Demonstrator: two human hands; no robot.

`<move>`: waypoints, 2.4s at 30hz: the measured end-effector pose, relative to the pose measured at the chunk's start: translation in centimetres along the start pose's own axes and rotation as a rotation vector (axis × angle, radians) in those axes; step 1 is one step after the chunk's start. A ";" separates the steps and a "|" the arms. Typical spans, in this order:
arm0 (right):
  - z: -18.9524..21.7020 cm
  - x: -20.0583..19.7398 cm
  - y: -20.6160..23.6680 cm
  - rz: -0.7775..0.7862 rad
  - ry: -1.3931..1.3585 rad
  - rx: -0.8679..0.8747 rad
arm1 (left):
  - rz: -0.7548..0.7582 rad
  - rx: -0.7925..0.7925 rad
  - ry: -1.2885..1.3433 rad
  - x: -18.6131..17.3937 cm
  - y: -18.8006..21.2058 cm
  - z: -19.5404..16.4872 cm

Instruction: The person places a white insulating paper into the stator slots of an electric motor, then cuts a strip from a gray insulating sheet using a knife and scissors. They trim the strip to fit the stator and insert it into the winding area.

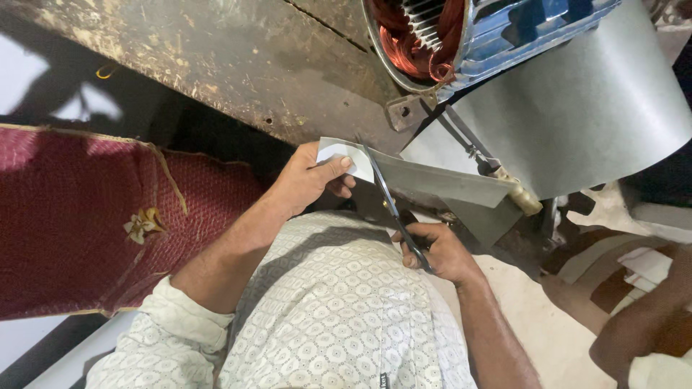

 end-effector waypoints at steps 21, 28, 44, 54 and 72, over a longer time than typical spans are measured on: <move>0.8 -0.2 -0.4 0.013 0.002 -0.035 | 0.137 -0.153 -0.106 -1.0 -2.3 -2.1; 1.6 0.0 -0.6 0.037 -0.053 -0.065 | 0.177 -0.188 -0.078 0.4 -2.8 -1.2; 1.8 0.0 -1.2 -0.017 -0.045 -0.033 | 0.265 -0.221 -0.105 0.5 -2.9 -1.7; 1.8 0.0 -0.8 0.017 -0.018 -0.061 | 0.314 -0.287 -0.262 0.5 -3.2 -2.8; 2.7 -0.6 -0.6 -0.124 0.126 -0.035 | 0.350 -0.474 -0.521 -0.2 -3.8 -5.2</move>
Point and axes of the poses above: each hand's wrist, its own y-axis away from the middle knuckle, its own x-axis out of the palm, z = x × y, the point moved 8 cm from there along -y, towards the middle knuckle, and after that the axes turned 13 degrees about x, right-handed, at the moved point
